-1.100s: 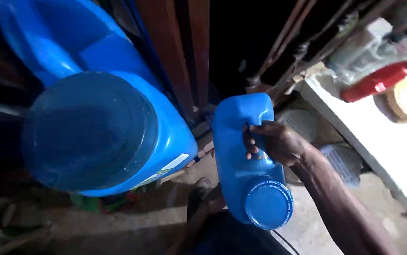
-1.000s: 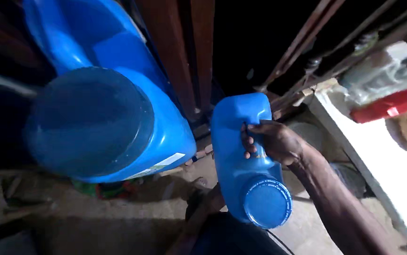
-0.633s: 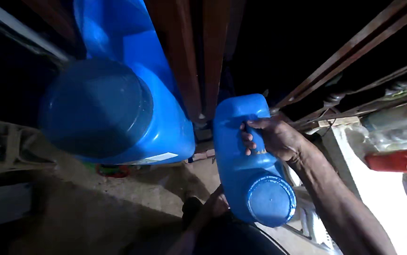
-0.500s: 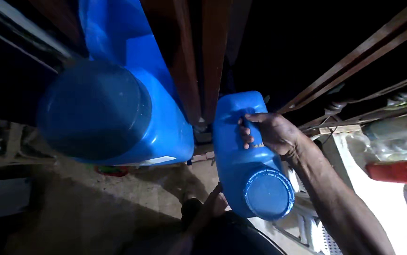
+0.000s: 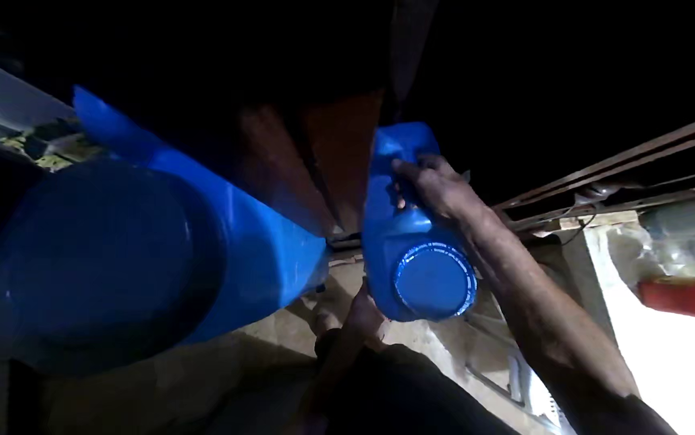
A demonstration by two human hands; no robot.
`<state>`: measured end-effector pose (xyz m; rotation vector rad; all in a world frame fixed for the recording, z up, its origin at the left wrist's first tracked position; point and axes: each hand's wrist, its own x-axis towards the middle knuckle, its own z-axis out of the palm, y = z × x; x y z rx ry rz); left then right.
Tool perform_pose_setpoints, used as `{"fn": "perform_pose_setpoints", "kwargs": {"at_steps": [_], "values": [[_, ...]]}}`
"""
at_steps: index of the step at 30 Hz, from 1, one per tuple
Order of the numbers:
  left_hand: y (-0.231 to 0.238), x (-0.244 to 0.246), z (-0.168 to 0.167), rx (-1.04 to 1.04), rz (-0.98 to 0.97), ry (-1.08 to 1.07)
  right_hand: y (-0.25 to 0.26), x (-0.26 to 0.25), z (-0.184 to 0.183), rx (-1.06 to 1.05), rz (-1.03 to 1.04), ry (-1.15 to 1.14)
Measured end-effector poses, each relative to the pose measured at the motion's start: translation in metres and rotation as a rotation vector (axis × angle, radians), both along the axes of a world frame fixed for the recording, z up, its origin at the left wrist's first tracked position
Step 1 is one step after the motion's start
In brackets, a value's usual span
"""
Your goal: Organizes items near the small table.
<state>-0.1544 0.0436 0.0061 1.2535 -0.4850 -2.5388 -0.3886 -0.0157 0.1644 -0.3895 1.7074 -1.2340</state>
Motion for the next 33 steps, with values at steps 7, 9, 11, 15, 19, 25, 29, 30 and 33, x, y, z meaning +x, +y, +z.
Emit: {"fn": "perform_pose_setpoints", "kwargs": {"at_steps": [7,9,11,15,19,25,29,30,33], "values": [[-0.019,-0.011,-0.025,-0.042,-0.007,0.040,-0.025,-0.014,-0.001,0.077,0.015,0.124],[-0.021,-0.008,-0.042,-0.101,-0.052,0.069,-0.031,-0.017,-0.003,0.063,0.008,0.133],[-0.022,-0.006,-0.055,-0.231,-0.114,0.085,-0.036,-0.022,-0.006,0.030,-0.007,0.140],[-0.024,-0.020,-0.051,-0.170,-0.025,0.066,-0.042,-0.028,-0.006,0.002,0.042,0.167],[-0.025,-0.037,-0.043,-0.170,0.017,0.007,-0.051,-0.031,-0.006,0.026,0.089,0.269],[-0.031,-0.022,-0.042,-0.367,-0.101,-0.030,0.005,-0.017,0.008,-0.129,0.286,0.698],[-0.013,0.000,-0.019,-0.612,-0.126,-0.246,0.119,0.031,-0.013,-0.519,-0.010,0.858],[-0.004,0.005,-0.017,-0.731,-0.130,-0.268,0.144,0.044,-0.030,-0.603,-0.089,0.861],[0.019,0.020,-0.020,-1.131,-0.222,-0.290,0.195,0.078,-0.092,-0.471,-0.119,0.707]]}}
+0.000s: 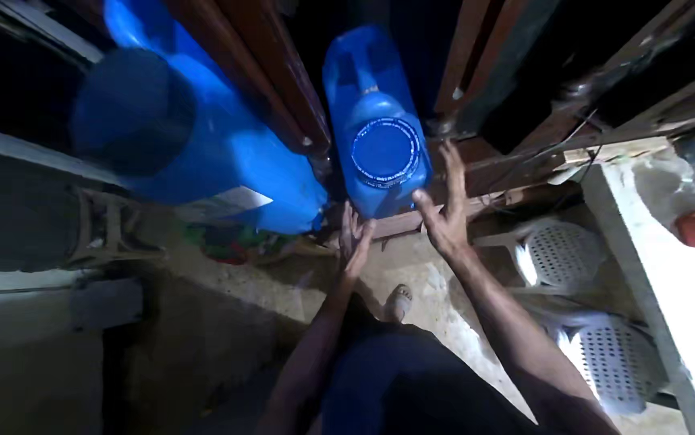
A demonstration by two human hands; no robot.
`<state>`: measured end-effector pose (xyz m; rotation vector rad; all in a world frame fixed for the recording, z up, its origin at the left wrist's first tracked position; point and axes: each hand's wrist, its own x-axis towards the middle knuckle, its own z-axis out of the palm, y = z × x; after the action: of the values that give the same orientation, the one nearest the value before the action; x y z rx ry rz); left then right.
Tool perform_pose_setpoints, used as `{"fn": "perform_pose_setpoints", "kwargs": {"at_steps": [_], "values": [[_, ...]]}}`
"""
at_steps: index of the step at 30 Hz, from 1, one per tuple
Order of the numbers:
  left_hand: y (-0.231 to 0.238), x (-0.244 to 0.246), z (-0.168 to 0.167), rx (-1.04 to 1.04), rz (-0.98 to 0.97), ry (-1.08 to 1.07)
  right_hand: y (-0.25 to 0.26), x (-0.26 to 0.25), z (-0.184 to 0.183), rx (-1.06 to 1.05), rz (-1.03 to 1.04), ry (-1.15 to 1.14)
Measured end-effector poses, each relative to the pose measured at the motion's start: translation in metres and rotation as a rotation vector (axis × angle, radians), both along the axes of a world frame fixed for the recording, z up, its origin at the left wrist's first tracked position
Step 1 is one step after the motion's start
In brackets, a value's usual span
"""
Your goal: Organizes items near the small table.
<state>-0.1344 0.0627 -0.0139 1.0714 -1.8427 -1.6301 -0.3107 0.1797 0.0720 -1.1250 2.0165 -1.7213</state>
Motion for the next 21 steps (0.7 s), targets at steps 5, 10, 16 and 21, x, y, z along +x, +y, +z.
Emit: {"fn": "perform_pose_setpoints", "kwargs": {"at_steps": [5,10,16,21], "values": [[-0.004,-0.046,0.009,-0.198,0.126,0.021,-0.025,-0.004,-0.043,0.078,-0.058,-0.108],[-0.009,-0.062,0.005,-0.272,0.169,0.071,-0.033,-0.015,-0.039,0.097,-0.070,-0.090],[-0.004,-0.061,0.007,-0.268,0.216,0.170,-0.035,-0.005,-0.031,0.049,-0.081,-0.181],[-0.004,-0.062,0.017,-0.287,0.179,0.161,-0.037,-0.009,-0.035,0.082,-0.152,-0.128]]}}
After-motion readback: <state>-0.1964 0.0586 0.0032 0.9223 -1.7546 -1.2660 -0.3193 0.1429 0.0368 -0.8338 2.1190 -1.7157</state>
